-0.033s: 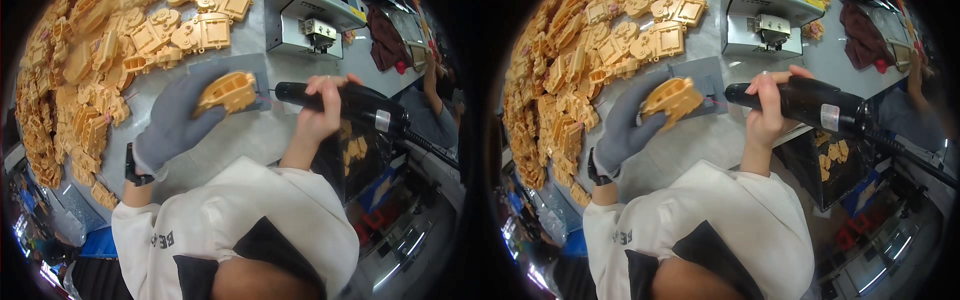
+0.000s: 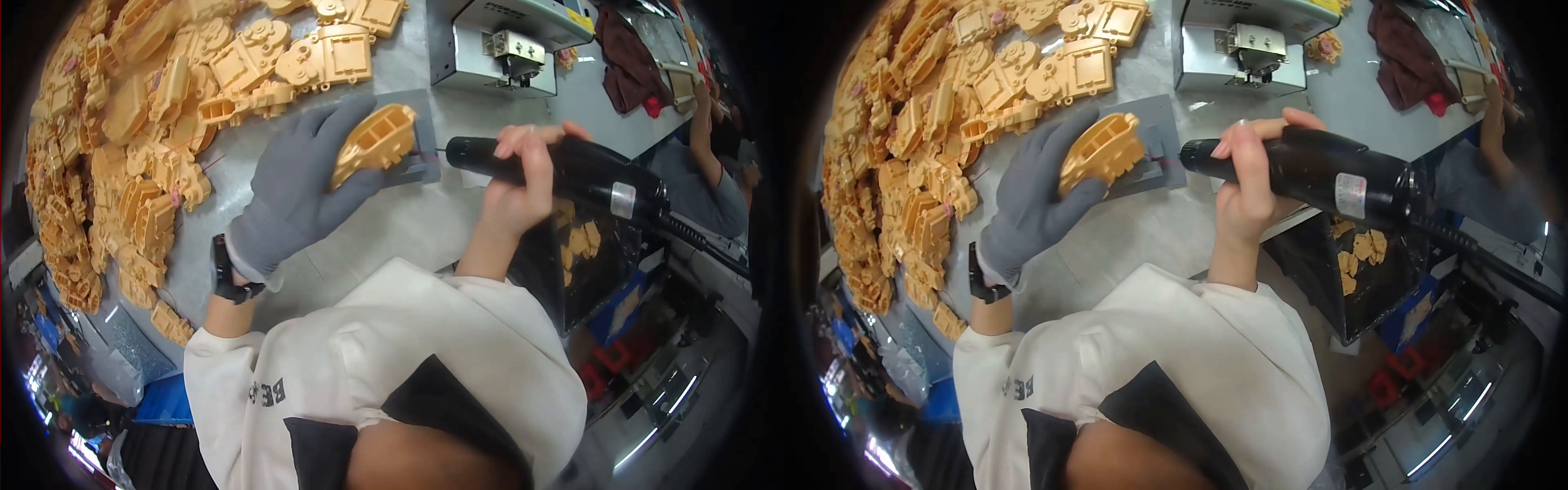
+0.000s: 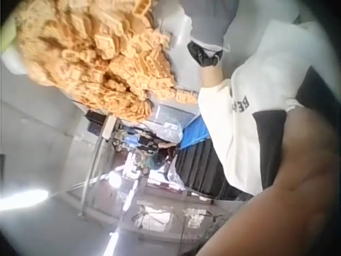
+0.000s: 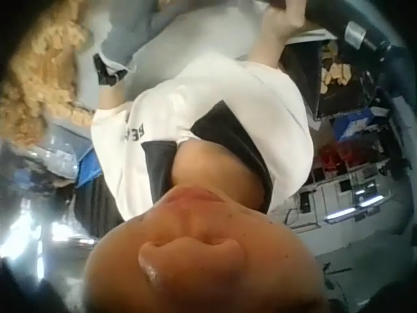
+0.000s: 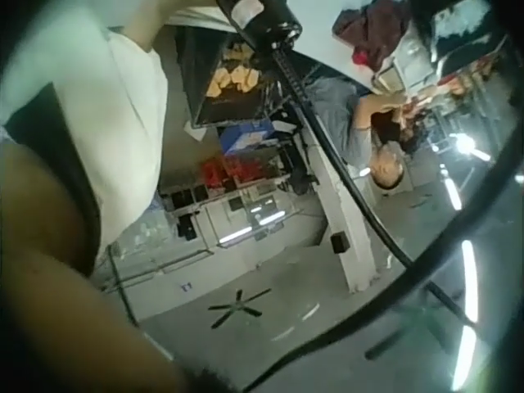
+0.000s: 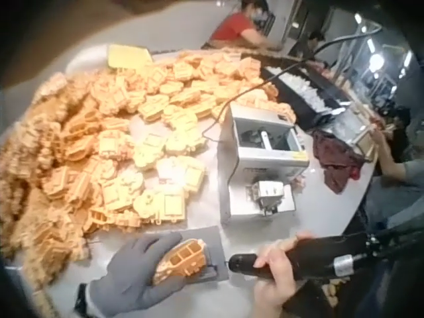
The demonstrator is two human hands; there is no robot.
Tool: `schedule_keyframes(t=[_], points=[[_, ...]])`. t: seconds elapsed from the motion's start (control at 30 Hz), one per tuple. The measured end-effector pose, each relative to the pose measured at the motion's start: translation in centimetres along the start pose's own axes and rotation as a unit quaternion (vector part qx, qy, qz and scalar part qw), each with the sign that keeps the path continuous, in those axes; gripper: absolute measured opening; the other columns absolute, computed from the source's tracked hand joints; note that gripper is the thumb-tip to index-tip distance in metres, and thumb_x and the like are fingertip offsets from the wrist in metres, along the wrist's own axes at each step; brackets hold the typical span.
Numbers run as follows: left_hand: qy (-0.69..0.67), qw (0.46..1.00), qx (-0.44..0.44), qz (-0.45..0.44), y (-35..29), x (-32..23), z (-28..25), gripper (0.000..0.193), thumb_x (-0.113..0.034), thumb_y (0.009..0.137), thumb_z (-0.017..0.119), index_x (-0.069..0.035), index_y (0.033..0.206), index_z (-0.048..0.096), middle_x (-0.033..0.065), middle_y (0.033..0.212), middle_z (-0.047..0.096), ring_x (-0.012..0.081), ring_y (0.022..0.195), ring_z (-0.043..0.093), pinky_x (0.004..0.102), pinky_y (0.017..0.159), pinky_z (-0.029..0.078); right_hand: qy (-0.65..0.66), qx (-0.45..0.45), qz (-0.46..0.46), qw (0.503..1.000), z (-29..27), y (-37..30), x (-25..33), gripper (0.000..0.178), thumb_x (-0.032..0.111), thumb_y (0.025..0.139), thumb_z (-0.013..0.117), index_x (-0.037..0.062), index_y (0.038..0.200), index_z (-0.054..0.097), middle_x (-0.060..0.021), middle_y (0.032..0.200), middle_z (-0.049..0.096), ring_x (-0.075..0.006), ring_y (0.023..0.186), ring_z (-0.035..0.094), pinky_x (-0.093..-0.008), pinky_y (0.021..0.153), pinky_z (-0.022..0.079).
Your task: The person places plastic components onto a fixture and drives screws into them using an electric screwdriver.
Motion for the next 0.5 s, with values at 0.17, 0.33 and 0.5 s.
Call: schedule_keyframes(t=[0.17, 0.33, 0.5], points=[[0.072, 0.994, -0.054, 0.058, 1.7, 0.4, 0.9, 0.048, -0.023, 0.08, 0.057, -0.008, 0.125, 0.048, 0.0193, 0.107, 0.054, 0.0335, 0.094, 0.054, 0.0381, 0.084, 0.043, -0.071, 0.021, 0.003, 0.997, -1.2, -0.4, 0.4, 0.038, -0.001, 0.076, 0.051, 0.0029, 0.112, 0.04, -0.0064, 0.066, 0.048, -0.0165, 0.055, 0.047, -0.0337, 0.063, 0.04], [-0.199, 0.975, -0.087, -0.039, 0.9, 2.1, 1.4, 0.04, -0.013, 0.082, 0.055, -0.003, 0.12, 0.051, 0.0158, 0.11, 0.054, 0.0265, 0.102, 0.054, 0.0334, 0.089, 0.042, -0.077, 0.008, 0.01, 0.997, -1.9, -0.5, 0.4, 0.038, 0.0, 0.075, 0.051, 0.0023, 0.112, 0.04, -0.0065, 0.065, 0.048, -0.0164, 0.055, 0.047, -0.0337, 0.063, 0.04], [-0.308, 0.949, -0.056, -0.039, 0.4, 2.9, 1.4, 0.034, -0.008, 0.083, 0.052, 0.0, 0.116, 0.053, 0.0144, 0.112, 0.054, 0.0231, 0.104, 0.053, 0.0314, 0.09, 0.042, -0.073, 0.009, 0.006, 0.997, -2.0, -0.2, 0.6, 0.038, 0.0, 0.075, 0.052, 0.0017, 0.112, 0.04, -0.0069, 0.066, 0.049, -0.0168, 0.056, 0.048, -0.0344, 0.063, 0.041]])
Point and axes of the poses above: each hand's wrist, its own y-axis towards the middle knuckle, its own z-axis out of the palm, x = y × z, the point moved 5 cm from there along y, towards the middle knuckle
